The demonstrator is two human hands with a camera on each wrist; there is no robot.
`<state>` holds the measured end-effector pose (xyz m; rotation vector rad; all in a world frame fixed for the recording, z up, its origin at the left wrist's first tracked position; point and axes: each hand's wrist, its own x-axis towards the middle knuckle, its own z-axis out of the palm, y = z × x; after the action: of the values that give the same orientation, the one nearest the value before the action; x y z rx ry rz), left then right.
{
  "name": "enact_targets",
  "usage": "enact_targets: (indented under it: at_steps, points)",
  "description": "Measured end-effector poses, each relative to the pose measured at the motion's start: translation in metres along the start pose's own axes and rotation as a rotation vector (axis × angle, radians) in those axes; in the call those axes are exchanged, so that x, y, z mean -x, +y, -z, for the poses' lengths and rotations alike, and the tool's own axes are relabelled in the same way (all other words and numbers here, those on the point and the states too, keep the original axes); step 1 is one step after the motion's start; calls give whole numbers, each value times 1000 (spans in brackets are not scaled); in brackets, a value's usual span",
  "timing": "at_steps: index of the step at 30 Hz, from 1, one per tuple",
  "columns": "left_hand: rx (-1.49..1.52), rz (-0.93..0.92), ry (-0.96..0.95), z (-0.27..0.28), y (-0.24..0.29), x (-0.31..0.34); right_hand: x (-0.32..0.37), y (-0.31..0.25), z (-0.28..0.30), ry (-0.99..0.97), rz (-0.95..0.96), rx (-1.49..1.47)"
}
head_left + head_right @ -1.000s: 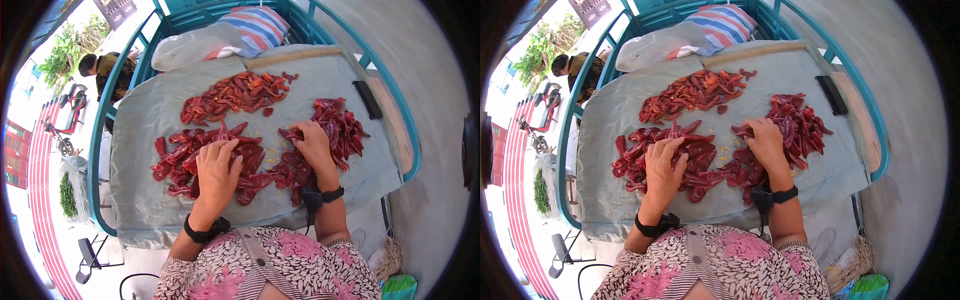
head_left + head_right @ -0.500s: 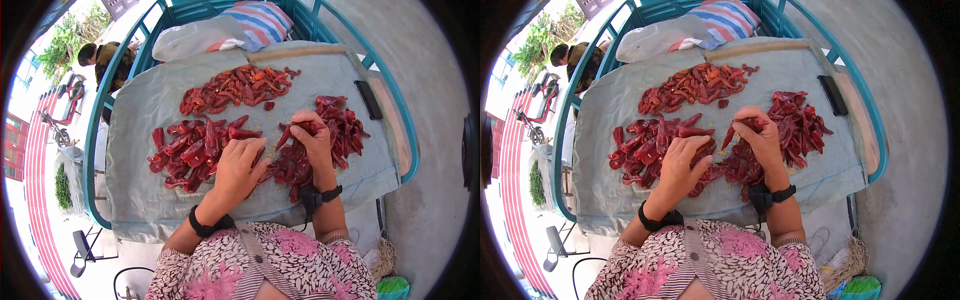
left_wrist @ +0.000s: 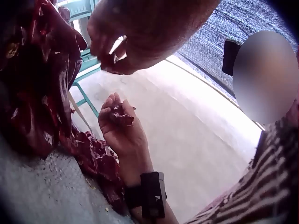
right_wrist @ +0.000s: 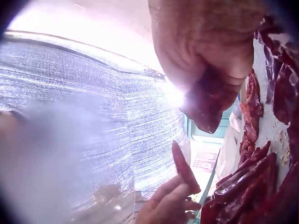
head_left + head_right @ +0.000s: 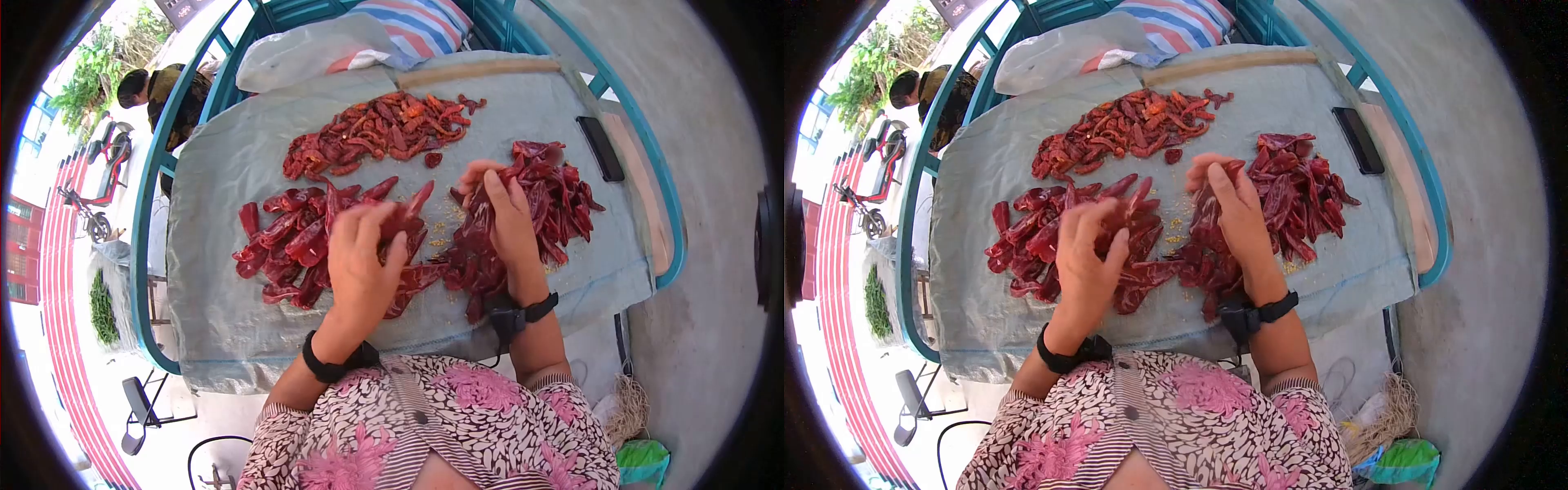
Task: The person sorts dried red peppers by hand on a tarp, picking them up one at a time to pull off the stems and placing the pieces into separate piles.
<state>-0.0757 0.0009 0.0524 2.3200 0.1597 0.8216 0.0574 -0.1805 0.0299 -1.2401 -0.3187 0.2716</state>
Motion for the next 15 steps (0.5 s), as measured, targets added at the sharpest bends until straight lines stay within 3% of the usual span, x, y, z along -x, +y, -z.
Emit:
enact_targets:
  at_steps: [1, 5, 9, 11, 14, 15]
  points:
    - [-54, -21, 71, 2, 5, -3, -1, 1, 3, -4, -2, -22]
    - [111, -165, -207, -7, -3, 4, 2, 1, 1, -96, 44, 38]
    - [301, -82, -334, -21, 6, 11, 6, -1, -5, -372, 197, 82]
    - [373, 75, -411, -20, 8, 11, 7, 1, -6, -551, 195, 62]
    - [375, 149, -391, -18, 7, 11, 11, -8, -13, -532, 233, 267]
    - [361, 148, -361, -17, 6, 11, 11, -7, -12, -403, 200, 247]
